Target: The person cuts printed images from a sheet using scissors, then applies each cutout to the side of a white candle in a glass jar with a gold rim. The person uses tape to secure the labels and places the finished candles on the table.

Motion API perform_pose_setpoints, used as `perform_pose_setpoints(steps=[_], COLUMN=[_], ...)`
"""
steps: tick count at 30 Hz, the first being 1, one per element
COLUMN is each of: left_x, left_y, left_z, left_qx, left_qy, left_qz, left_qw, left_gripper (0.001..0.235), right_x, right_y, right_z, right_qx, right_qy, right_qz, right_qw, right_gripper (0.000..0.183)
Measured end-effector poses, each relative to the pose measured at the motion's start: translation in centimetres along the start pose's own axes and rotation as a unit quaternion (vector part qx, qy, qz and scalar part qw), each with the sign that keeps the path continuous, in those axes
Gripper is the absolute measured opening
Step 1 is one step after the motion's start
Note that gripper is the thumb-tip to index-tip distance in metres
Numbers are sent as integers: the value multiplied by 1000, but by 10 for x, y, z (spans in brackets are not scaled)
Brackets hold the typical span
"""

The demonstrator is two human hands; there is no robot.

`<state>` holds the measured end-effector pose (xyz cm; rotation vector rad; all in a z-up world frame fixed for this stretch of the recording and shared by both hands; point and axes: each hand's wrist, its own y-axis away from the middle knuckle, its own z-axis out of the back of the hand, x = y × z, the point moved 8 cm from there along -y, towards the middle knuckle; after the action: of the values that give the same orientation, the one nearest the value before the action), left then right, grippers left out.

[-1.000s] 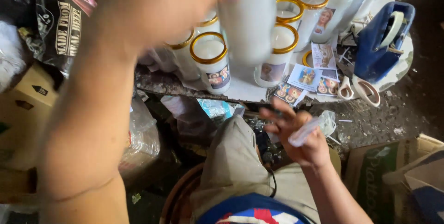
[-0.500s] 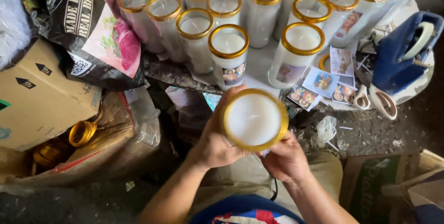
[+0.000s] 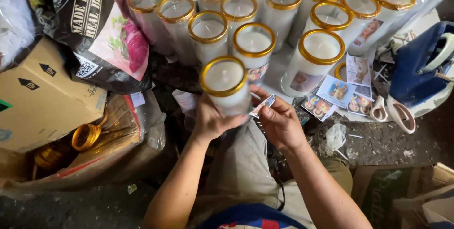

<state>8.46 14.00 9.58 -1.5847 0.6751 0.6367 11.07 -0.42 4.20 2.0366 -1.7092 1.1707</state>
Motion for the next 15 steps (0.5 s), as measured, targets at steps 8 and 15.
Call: perform_pose_setpoints(steps=[8, 15], left_x=[19, -27], left_y=[-10, 29], left_z=[-7, -15], left_qx=[20, 200], left_qy=[-24, -153], left_qz=[21, 182], left_qw=[999, 950], left_gripper=[66, 81], right_x=[31, 54], right_y=[8, 104], right_z=[7, 104], right_qx=[20, -90], right_qy=[23, 110], right_qz=[68, 75], right_qw=[997, 987], right_gripper=[8, 17])
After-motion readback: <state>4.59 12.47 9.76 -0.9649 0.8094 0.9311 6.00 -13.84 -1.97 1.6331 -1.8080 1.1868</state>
